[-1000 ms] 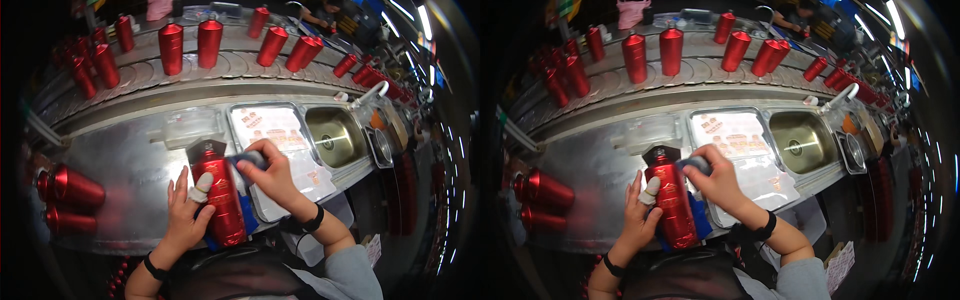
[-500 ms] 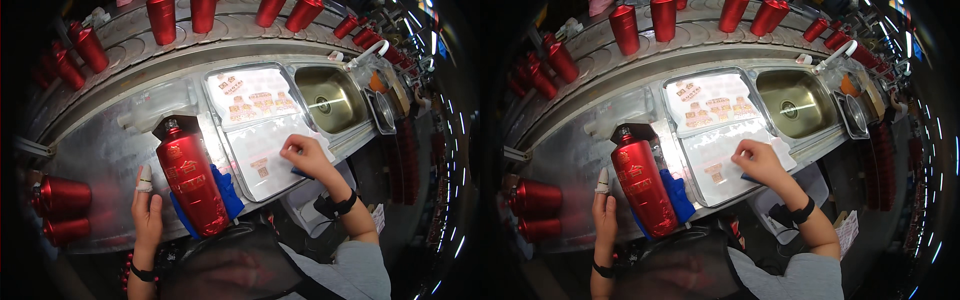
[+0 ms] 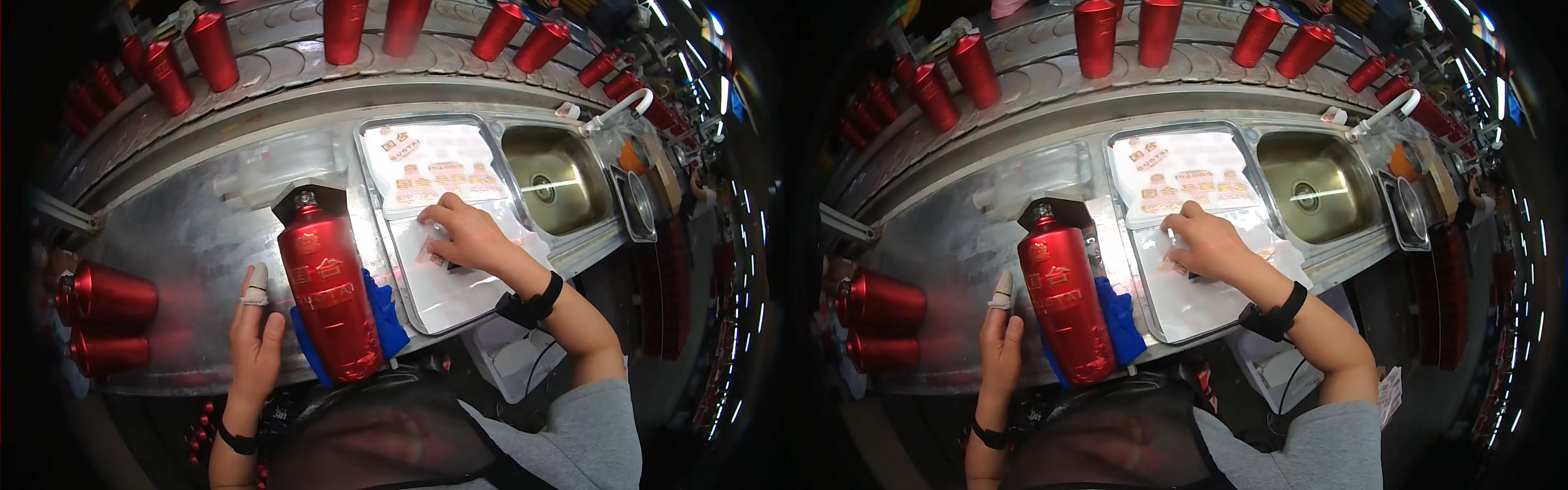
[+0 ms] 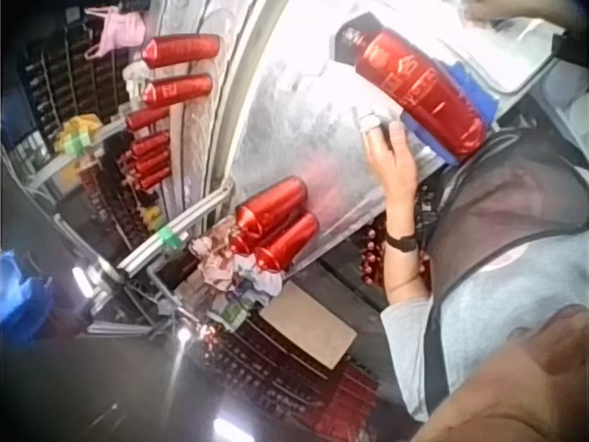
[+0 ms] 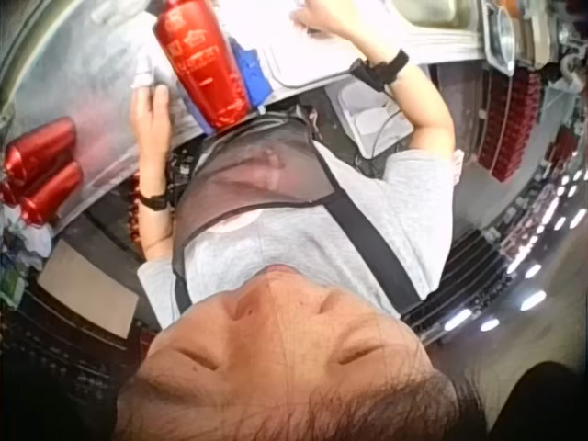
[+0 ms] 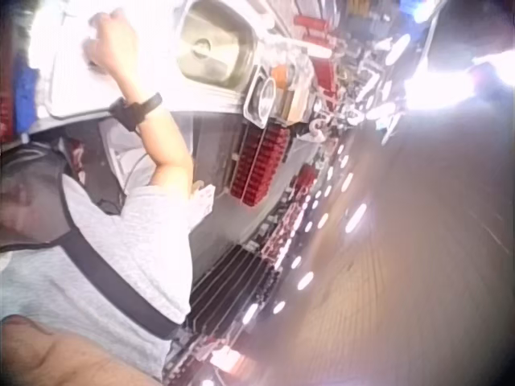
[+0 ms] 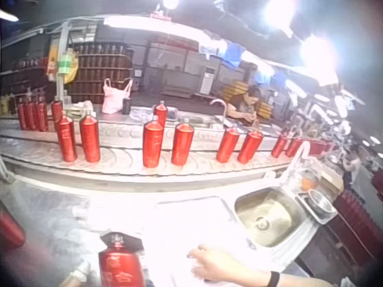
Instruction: The person picks up red metal bottles, applies adhesive labels by hand, uses a cloth and a small handheld tool to smooth the stickers onto the surface, and places the finished bottles onto a conveyor belt.
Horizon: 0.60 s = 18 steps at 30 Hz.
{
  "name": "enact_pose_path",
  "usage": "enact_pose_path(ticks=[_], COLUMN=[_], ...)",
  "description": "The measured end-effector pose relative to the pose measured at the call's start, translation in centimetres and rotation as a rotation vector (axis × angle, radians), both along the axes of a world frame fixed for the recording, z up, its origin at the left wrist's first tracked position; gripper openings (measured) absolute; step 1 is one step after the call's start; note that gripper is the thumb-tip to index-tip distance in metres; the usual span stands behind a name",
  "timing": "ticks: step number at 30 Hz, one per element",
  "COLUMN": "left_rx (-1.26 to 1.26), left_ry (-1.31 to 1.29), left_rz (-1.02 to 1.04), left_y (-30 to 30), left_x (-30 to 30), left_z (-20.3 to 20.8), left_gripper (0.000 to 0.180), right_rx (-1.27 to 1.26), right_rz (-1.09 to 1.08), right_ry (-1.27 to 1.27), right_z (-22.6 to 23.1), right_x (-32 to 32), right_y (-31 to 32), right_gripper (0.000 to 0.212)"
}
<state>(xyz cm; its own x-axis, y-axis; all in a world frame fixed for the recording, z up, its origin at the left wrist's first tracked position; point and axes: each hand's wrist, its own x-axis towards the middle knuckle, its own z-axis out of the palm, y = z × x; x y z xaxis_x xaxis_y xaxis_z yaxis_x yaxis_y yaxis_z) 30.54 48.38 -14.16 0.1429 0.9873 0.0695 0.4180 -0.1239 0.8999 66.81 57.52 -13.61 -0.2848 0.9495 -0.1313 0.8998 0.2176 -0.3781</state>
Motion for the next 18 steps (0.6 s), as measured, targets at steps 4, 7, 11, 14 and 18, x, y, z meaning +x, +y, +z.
enact_pose_path(ticks=[4, 7, 11, 14, 18], left_rx=[0.011, -0.007, -0.016, -0.013, -0.006], left_ry=[-0.005, -0.021, -0.042, -0.037, 0.013], left_rz=[0.010, -0.004, 0.009, 0.019, 0.027], left_y=[0.0, 0.0, -0.4, -0.7, -1.5], left_x=[-0.6, -1.0, -1.8, -2.5, -3.9], left_z=[-0.3, -0.4, -0.4, -0.1, -0.3], left_gripper=[0.057, 0.057, 0.056, 0.055, 0.052], right_rx=[-0.080, -0.099, -0.115, -0.084, -0.153], right_rz=[0.156, 0.149, 0.191, 0.234, 0.215], right_ry=[0.070, -0.002, 0.003, 0.004, 0.050], right_z=[0.2, 0.2, -0.7, -1.2, -0.1], right_x=[-1.5, -2.0, -2.8, -3.2, -4.4], right_y=[1.2, 2.1, 3.7, 4.1, 3.8], right_gripper=[0.042, 0.036, 0.022, 0.019, 0.018])
